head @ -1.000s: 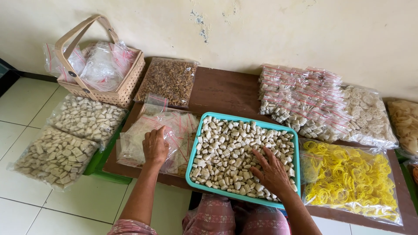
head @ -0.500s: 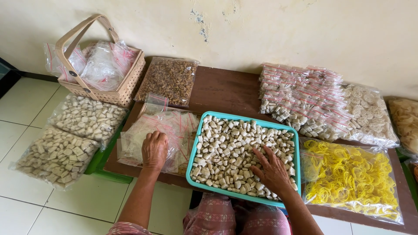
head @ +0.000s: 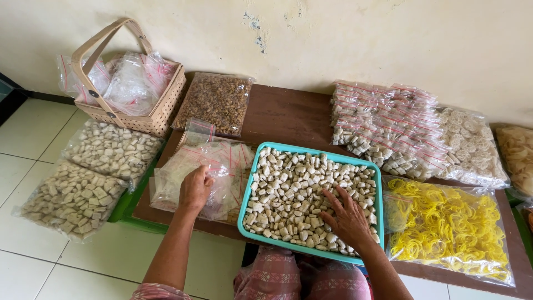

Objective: Packing small snack items into individual plastic zip-lock bags from a large tray

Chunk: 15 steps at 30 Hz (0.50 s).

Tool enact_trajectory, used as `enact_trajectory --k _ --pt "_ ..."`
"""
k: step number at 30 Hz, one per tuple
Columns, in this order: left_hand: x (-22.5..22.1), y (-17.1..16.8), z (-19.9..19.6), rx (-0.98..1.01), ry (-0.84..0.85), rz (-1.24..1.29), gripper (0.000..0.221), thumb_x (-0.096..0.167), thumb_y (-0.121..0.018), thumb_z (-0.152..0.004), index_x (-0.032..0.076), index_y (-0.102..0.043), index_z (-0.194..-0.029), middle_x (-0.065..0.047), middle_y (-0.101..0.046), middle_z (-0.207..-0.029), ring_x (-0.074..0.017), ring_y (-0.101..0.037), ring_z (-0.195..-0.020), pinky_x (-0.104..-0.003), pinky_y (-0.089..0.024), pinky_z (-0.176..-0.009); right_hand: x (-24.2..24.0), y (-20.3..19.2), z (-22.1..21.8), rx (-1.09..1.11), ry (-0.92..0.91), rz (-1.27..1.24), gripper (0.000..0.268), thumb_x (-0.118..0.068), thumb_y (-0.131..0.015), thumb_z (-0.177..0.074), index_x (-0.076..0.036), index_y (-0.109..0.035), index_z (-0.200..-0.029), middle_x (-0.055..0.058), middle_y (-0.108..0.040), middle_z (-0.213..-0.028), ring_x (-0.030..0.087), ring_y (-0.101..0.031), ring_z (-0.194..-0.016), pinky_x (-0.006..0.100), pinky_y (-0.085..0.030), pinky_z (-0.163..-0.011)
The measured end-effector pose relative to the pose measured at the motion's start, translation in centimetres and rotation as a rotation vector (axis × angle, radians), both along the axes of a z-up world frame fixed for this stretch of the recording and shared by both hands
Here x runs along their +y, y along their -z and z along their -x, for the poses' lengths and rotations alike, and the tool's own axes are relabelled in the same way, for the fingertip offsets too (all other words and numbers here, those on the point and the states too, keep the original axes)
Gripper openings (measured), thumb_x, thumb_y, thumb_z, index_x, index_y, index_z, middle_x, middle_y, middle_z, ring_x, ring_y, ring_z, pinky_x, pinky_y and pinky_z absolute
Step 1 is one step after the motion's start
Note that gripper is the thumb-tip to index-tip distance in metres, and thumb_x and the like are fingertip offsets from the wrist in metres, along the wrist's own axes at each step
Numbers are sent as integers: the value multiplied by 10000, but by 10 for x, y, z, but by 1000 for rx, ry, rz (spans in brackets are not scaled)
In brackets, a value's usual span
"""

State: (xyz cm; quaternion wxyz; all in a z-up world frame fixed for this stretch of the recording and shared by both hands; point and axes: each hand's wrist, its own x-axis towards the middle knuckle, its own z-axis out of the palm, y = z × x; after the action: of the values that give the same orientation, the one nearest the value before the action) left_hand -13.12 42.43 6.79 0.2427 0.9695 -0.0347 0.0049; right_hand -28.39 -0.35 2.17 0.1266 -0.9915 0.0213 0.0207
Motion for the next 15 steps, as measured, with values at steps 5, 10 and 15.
enact_trajectory --k 5,10,15 --pt "3 16 -4 102 -42 60 184 154 -697 -887 39 -662 -1026 -96 -758 -951 -216 -720 -726 -347 -595 -701 -1 2 0 -15 -3 0 712 -730 -391 -911 -454 -300 -1562 70 -229 -1669 334 -357 -1461 540 -338 -1156" --pt "5 -6 -7 460 -138 167 340 312 -600 -948 126 -633 -1230 -46 -690 -920 -136 -537 -596 -290 -420 -513 0 1 0 -5 -1 0 717 -733 -384 -911 -455 -288 -1565 64 -220 -1673 330 -347 -1466 537 -331 -1164" --pt "11 -43 3 465 -121 575 183 229 -683 -837 47 -679 -849 -44 -600 -752 -168 -507 -710 -306 -380 -719 0 -1 1 -11 -6 -7 710 -716 -412 -916 -450 -297 -1564 68 -230 -1667 329 -362 -1458 529 -339 -1162"
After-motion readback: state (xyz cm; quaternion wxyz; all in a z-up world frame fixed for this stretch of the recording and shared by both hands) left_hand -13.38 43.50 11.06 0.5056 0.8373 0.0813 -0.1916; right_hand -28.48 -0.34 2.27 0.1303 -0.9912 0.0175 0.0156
